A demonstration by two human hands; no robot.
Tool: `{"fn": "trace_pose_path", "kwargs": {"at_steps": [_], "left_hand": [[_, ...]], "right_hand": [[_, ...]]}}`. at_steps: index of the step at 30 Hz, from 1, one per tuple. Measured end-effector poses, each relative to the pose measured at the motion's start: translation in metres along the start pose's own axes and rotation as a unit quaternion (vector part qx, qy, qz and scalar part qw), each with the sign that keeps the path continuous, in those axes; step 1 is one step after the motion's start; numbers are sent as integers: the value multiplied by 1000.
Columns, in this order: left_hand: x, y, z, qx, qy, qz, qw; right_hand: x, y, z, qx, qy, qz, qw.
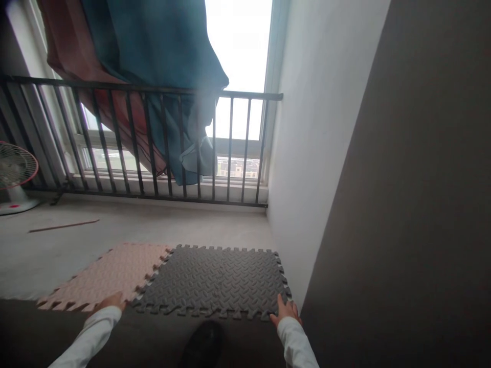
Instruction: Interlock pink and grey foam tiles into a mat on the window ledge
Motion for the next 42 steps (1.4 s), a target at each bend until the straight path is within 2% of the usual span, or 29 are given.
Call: {"fn": "trace_pose_path", "kwargs": {"at_steps": [3,5,8,12,15,19,23,26,28,30,32,33,34,36,38,40,42], "left_hand": [[0,-9,-4,46,3,34,998],[-4,-23,-10,30,9,12,999],[-15,-40,-29,-49,32,-29,998],[-43,-50,-75,-137,83,-110,981],[-72,-46,-125,-146,142,-134,970],[-120,-31,-205,-127,242,-113,955],[-180,4,-280,-111,322,-17,940],[-229,44,-324,-43,432,94,896],[-251,71,-340,4,493,158,856],[-259,90,-345,31,542,190,818],[-250,99,-342,51,557,196,805],[-239,99,-336,62,535,193,820],[-223,98,-327,76,492,189,847],[-183,89,-302,104,357,175,911],[-142,76,-269,113,222,157,956],[-106,66,-235,110,132,136,976],[-78,62,-207,97,92,129,983]], "right_hand": [[-13,-5,-1,6,-14,-15,1000],[-18,-6,0,10,-22,-25,999],[-23,-6,5,15,-24,-38,999],[-24,-2,15,20,-34,-43,998],[-24,0,20,23,-40,-49,998],[-28,1,17,27,-63,-45,997],[-35,5,5,33,-47,-34,998],[-35,10,-4,36,-25,-40,998],[-33,11,-7,41,-21,-53,998],[-31,11,-7,43,-22,-61,997],[-32,10,-3,44,-24,-55,997],[-33,9,1,44,-23,-50,998],[-36,9,7,41,-18,-45,998],[-43,9,22,26,-3,-48,998],[-51,12,44,4,6,-67,998],[-55,19,69,-14,0,-83,996],[-54,29,91,-25,-9,-94,995]]}}
Point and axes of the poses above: each hand's wrist, its own x-axis towards the middle knuckle, its own y-axis out of the palm, z = x × y, the point moved 4 cm from there along x, towards the middle knuckle, and after that the axes turned 11 degrees about z, right-handed, at the moved point
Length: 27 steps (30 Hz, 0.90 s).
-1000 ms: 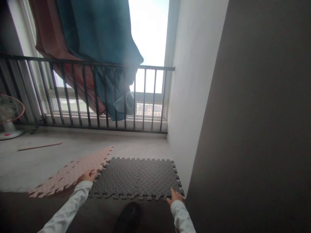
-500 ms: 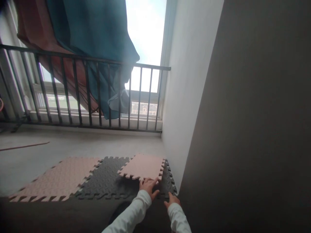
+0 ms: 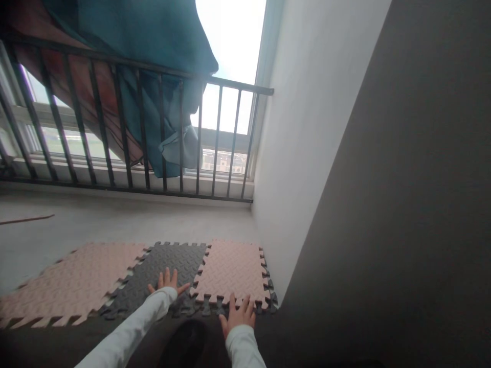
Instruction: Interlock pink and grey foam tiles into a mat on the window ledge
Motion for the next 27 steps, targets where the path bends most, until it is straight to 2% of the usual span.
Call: {"fn": "trace_pose_path", "kwargs": {"at_steps": [2,4,6,10,15,22,27], "left_hand": [[15,3,21,-7,0,5,1000],[22,9,31,1,9,2,1000],[24,12,33,12,12,1,1000],[22,13,30,23,21,40,999],[22,11,31,5,34,56,998],[24,18,31,8,25,53,998],[20,15,29,16,18,72,997]], "right_hand": [[4,10,17,-6,-2,3,1000],[11,17,27,-8,0,6,1000],[20,20,32,-10,7,-5,1000],[41,17,37,-27,30,-40,998],[81,-1,36,-51,58,-58,995],[143,-34,35,-49,44,-42,997],[182,-54,42,-66,40,-41,996]]}}
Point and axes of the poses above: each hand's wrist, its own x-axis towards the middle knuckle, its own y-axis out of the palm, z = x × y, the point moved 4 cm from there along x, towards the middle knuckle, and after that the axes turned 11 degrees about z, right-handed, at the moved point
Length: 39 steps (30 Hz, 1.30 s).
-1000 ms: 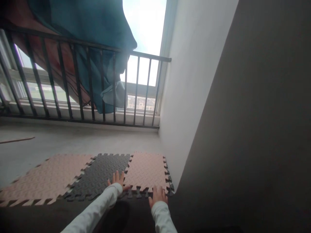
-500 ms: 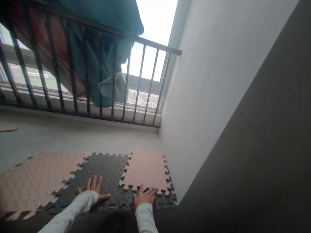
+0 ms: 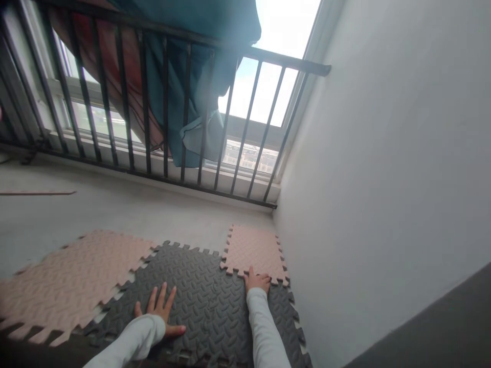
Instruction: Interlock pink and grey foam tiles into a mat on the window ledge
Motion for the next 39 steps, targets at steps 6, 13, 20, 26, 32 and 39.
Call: {"fn": "trace_pose_path", "kwargs": {"at_steps": [6,13,20,26,32,39], "left_hand": [[-6,-7,-1,-5,-4,23,1000],[-1,-3,1,1,-5,17,1000],[-6,-5,1,4,-10,23,1000],[-3,-4,0,7,-11,18,1000],[0,-2,1,1,-10,10,1000],[0,-3,3,2,-10,16,1000]], "right_hand": [[42,-11,9,2,-5,9,1000],[59,-22,15,19,-9,42,999],[58,-24,20,9,2,1,1000],[52,-23,18,24,-5,-39,999],[57,-10,19,49,-6,-85,995],[56,-11,19,62,-8,-99,993]]}}
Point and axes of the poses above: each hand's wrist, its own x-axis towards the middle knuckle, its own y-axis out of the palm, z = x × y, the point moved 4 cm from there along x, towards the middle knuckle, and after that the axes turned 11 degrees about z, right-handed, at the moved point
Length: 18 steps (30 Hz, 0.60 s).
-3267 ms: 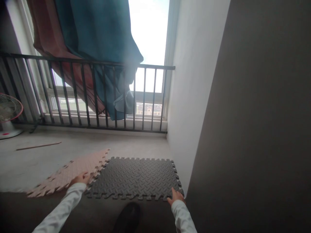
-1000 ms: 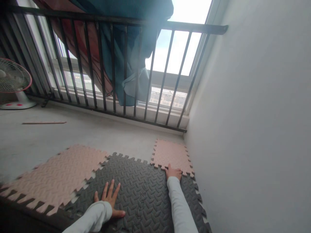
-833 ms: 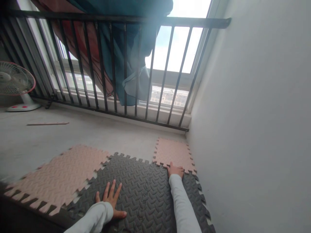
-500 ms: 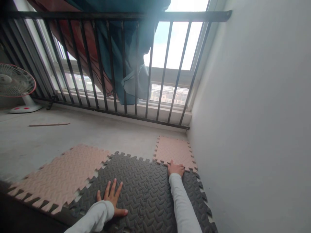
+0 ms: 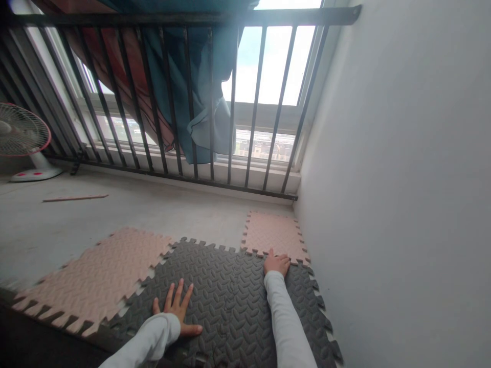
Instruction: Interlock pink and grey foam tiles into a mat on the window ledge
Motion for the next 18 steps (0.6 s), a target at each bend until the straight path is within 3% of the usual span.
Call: {"fn": "trace_pose_path", "kwargs": {"at_steps": [8,18], "left_hand": [[4,4,2,13,-6,-11,1000],[5,4,2,11,-4,-13,1000]], "right_hand": [[7,-23,3,16,-12,67,998],[-2,-18,-4,30,-21,21,999]]}}
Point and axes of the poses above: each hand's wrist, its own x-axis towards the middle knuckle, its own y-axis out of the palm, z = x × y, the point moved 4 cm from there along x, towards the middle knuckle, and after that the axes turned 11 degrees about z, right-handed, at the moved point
